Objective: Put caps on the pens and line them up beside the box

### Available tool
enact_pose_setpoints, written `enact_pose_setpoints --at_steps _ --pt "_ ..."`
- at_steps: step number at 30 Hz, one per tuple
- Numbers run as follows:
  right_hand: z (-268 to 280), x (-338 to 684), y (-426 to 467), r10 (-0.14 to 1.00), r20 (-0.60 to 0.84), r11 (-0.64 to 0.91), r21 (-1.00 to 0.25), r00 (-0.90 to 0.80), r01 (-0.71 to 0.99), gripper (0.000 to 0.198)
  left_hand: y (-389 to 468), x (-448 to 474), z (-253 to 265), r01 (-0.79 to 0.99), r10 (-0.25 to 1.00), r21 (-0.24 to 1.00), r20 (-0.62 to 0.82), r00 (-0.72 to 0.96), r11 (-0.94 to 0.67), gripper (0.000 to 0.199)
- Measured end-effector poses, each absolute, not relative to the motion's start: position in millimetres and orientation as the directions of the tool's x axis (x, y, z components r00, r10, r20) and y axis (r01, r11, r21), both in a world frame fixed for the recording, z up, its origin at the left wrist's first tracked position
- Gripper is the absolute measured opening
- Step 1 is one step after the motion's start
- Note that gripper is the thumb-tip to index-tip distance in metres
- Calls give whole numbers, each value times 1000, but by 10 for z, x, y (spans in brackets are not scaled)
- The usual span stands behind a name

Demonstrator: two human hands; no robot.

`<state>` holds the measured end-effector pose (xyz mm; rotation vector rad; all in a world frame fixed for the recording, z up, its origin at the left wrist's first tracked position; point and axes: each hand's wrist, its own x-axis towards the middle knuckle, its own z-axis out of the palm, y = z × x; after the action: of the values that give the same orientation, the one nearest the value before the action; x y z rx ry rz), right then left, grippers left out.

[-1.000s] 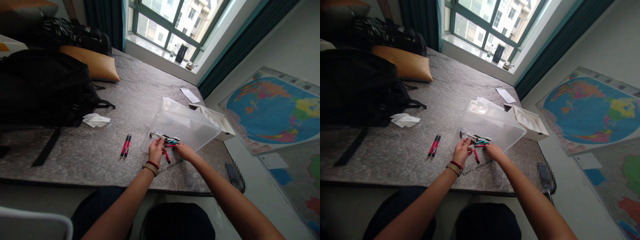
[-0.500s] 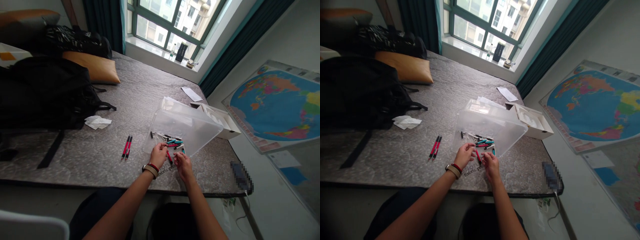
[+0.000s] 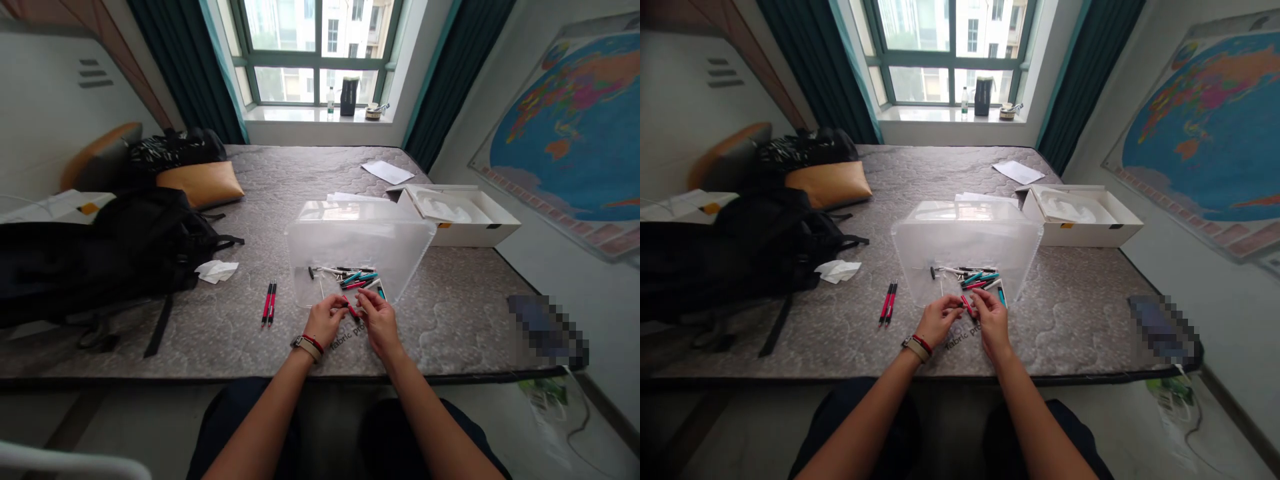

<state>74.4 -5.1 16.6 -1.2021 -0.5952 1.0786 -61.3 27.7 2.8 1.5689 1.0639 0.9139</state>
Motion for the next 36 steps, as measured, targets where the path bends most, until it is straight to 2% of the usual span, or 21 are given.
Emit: enact_pose_setpoints --at_steps 3,7,12,16,19,26,30,36 --pt "211 769 -112 908 -35 35 -987 417 -160 35 211 -663 96 216 933 960 97 346 -180 11" --pt "228 801 -229 932 132 97 -988 337 118 29 91 -790 228 237 931 942 151 332 -237 12" --pt "250 717 -382 962 217 169 -950 164 263 26 -61 -979 195 271 940 936 133 314 -223 12" --pt "224 562 -523 969 207 170 -955 137 244 26 -155 -1025 103 228 945 948 151 291 -222 11" --pt "155 439 -681 967 170 139 -976 189 167 28 -237 -1028 71 193 942 958 149 302 -214 10" --pt "133 308 -1039 946 86 93 -996 312 -8 33 -483 -1107 23 233 933 950 124 337 -210 13" --pt "124 294 -1092 950 69 70 -998 305 9 36 -558 -1123 15 254 923 942 118 366 -221 12" --pt "143 291 -1128 954 119 83 -987 274 141 34 -559 -1089 9 265 916 935 124 382 -237 10"
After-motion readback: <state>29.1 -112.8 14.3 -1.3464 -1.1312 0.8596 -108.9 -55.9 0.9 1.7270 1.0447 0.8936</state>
